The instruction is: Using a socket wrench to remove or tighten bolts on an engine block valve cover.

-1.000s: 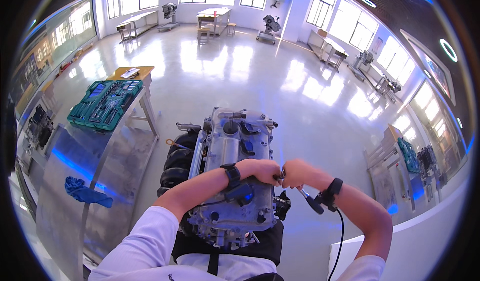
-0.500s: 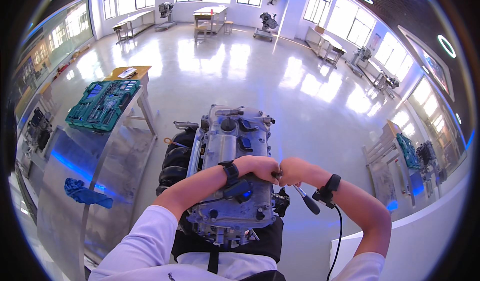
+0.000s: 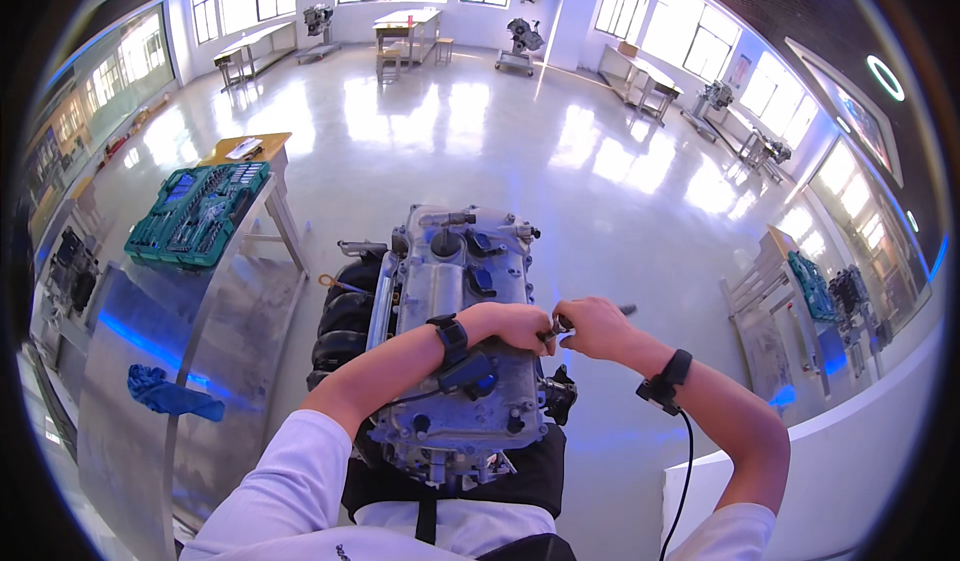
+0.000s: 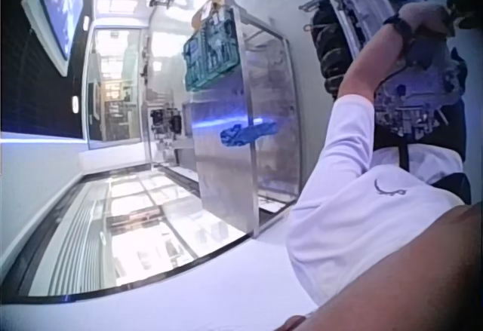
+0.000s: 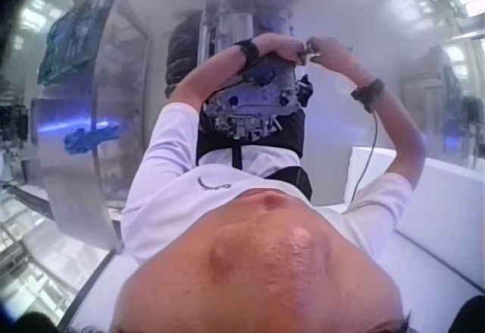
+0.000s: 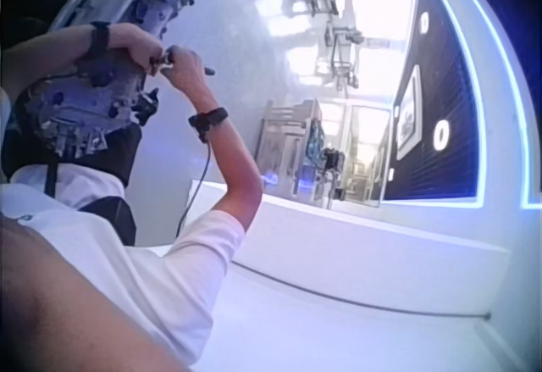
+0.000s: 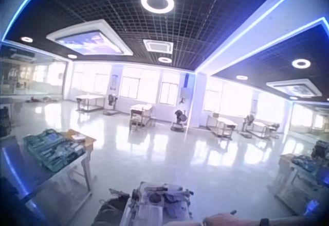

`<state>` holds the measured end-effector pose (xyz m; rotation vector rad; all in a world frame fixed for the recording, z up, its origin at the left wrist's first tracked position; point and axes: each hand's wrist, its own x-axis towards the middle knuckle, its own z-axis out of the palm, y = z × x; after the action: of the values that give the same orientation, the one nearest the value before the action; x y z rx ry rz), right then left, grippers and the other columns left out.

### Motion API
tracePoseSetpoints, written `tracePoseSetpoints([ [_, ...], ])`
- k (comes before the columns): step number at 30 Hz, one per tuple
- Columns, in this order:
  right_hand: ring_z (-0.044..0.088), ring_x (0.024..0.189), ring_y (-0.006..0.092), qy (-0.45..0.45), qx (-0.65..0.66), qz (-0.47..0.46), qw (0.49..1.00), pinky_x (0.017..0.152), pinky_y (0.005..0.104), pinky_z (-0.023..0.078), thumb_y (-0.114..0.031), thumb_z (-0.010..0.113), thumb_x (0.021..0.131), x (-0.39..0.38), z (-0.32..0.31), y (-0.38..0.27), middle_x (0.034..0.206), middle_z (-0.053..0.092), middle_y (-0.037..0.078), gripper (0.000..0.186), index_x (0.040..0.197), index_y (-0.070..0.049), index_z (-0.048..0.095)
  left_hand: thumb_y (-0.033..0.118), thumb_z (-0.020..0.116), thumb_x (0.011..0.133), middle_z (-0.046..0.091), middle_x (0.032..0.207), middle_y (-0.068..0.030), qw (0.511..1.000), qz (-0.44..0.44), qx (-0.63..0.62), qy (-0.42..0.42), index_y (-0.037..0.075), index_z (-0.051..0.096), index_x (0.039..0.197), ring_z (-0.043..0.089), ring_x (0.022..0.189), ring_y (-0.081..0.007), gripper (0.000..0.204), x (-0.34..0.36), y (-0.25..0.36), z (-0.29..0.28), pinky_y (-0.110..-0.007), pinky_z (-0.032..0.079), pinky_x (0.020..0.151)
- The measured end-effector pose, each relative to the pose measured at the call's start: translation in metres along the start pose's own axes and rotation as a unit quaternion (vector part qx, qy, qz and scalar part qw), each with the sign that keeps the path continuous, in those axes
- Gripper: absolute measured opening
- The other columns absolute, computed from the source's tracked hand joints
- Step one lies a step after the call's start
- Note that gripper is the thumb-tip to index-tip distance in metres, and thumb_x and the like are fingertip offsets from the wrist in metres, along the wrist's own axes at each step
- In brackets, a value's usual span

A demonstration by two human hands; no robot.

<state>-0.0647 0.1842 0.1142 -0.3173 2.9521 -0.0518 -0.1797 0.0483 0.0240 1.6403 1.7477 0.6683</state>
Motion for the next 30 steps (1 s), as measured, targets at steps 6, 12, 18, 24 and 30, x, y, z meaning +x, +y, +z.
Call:
tracePoseSetpoints([
  [6, 0.063, 0.086, 0.0302, -0.029, 0.236, -0.013, 0.971, 0.077, 0.0414, 0.048, -0.029, 0.070, 0.082, -0.017, -0.015, 0.024, 0.093, 0.067, 0.015, 0.046, 0.122, -0.008, 0.060, 0.016, 0.065, 0.081, 0.071, 0.097, -0.0080, 1.000, -0.003, -0.013, -0.026, 0.009, 0.071, 0.103, 0.066, 0.092, -0.0219, 0.023, -0.001, 0.007, -0.001, -0.034, 0.048, 0.084],
  [12, 0.060, 0.102, 0.0297, -0.054, 0.146, -0.061, 0.986, 0.090, 0.0391, 0.045, -0.026, 0.065, 0.087, -0.012, -0.016, 0.050, 0.109, 0.066, 0.014, 0.038, 0.118, -0.006, 0.063, 0.015, 0.065, 0.080, 0.071, 0.098, -0.0076, 0.999, -0.005, -0.016, -0.042, 0.009, 0.070, 0.105, 0.065, 0.091, -0.0198, 0.026, 0.006, -0.004, -0.009, -0.032, 0.049, 0.085],
  [18, 0.061, 0.100, 0.0284, -0.044, 0.257, -0.015, 0.965, 0.089, 0.0375, 0.046, -0.025, 0.057, 0.093, -0.015, -0.004, 0.054, 0.108, 0.066, 0.015, 0.033, 0.118, -0.005, 0.063, 0.013, 0.065, 0.079, 0.071, 0.097, -0.0094, 0.998, -0.013, -0.048, -0.037, 0.004, 0.069, 0.104, 0.066, 0.091, -0.0187, 0.026, 0.007, -0.005, -0.010, -0.032, 0.049, 0.085],
  [24, 0.059, 0.088, 0.0194, -0.030, 0.278, -0.006, 0.960, 0.082, 0.0320, 0.046, -0.017, 0.055, 0.094, -0.014, 0.003, 0.041, 0.096, 0.066, 0.010, 0.027, 0.114, -0.001, 0.063, 0.015, 0.068, 0.078, 0.071, 0.093, -0.0084, 0.997, -0.021, -0.070, -0.013, 0.003, 0.069, 0.100, 0.066, 0.085, -0.0182, 0.025, 0.002, -0.003, -0.006, -0.031, 0.050, 0.083],
  [30, 0.057, 0.088, 0.0151, -0.080, 0.377, 0.068, 0.920, 0.083, 0.0326, 0.045, -0.021, 0.055, 0.094, -0.016, 0.004, 0.052, 0.092, 0.066, 0.004, 0.029, 0.114, -0.002, 0.064, 0.018, 0.070, 0.077, 0.071, 0.089, -0.0077, 0.997, -0.023, -0.066, -0.014, 0.003, 0.069, 0.097, 0.066, 0.084, -0.0177, 0.025, 0.004, 0.001, -0.007, -0.030, 0.050, 0.080],
])
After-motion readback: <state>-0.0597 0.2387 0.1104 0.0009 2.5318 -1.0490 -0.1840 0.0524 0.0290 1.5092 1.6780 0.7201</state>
